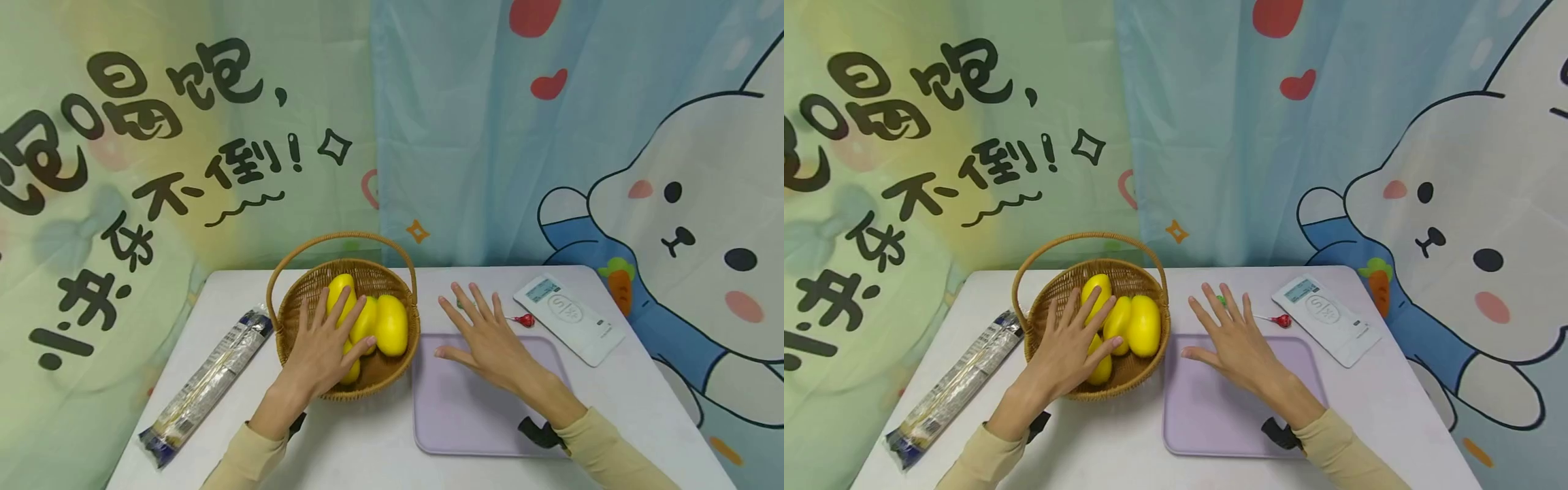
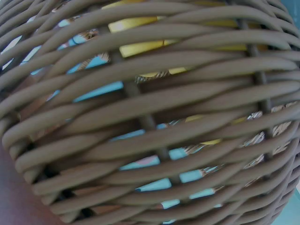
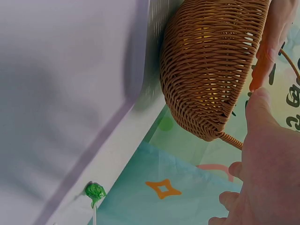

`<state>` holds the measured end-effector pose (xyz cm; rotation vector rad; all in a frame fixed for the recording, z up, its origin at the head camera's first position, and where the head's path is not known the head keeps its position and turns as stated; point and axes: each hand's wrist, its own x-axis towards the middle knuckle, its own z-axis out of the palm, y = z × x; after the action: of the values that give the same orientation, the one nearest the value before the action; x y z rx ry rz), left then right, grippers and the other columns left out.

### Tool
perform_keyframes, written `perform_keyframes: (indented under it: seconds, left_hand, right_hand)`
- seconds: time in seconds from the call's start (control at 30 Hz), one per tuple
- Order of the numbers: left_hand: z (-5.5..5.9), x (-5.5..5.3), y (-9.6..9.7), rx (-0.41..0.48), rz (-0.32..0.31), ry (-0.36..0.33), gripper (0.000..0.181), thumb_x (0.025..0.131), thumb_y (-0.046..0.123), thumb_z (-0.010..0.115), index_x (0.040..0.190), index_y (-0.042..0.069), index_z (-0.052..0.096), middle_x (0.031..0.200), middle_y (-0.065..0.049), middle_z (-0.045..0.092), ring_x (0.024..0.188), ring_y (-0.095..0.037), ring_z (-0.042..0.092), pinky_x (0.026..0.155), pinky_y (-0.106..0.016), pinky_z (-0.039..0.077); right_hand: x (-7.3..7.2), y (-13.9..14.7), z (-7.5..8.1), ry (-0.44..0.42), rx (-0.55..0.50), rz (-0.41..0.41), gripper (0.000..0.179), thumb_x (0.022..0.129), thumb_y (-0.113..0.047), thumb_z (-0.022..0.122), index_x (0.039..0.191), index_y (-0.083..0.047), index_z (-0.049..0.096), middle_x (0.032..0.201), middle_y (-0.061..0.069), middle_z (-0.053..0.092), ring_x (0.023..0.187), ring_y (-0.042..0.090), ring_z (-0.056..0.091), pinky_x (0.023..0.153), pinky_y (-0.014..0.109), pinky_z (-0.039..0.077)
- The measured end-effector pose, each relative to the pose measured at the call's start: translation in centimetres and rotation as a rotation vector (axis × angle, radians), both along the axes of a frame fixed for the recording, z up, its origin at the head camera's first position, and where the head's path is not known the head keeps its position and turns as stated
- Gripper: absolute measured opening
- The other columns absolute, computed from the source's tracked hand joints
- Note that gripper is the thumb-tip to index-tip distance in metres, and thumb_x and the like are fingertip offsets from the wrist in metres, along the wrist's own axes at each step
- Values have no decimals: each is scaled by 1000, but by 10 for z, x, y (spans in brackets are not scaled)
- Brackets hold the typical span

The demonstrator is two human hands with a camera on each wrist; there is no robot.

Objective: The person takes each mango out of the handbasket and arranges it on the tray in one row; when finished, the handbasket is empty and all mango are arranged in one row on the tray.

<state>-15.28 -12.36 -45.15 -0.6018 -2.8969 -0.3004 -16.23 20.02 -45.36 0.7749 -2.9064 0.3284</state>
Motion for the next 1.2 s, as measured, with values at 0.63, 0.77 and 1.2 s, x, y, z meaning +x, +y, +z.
perform_keyframes:
  seconds: [0.63,0.77,1.2]
  left_hand:
    - [13,11,-11,102,6,36,73,103,64,39,164,29,19,170,-12,15,157,-37,16,124,-64,14]
    - [17,14,-16,157,-21,121,68,104,56,47,160,21,32,164,-15,32,151,-36,32,123,-59,24]
    - [25,12,-30,459,-201,737,45,107,36,50,119,-2,70,121,-20,68,107,-36,65,90,-46,51]
  right_hand:
    - [3,-4,4,-22,-43,12,89,94,-66,57,164,-23,21,172,8,5,158,39,6,122,69,9]
    - [5,-6,6,-33,-72,17,87,95,-64,57,163,-23,22,172,8,8,158,39,8,122,68,10]
    - [10,-15,16,-15,-124,61,74,99,-56,56,160,-20,33,167,11,27,152,32,31,123,59,23]
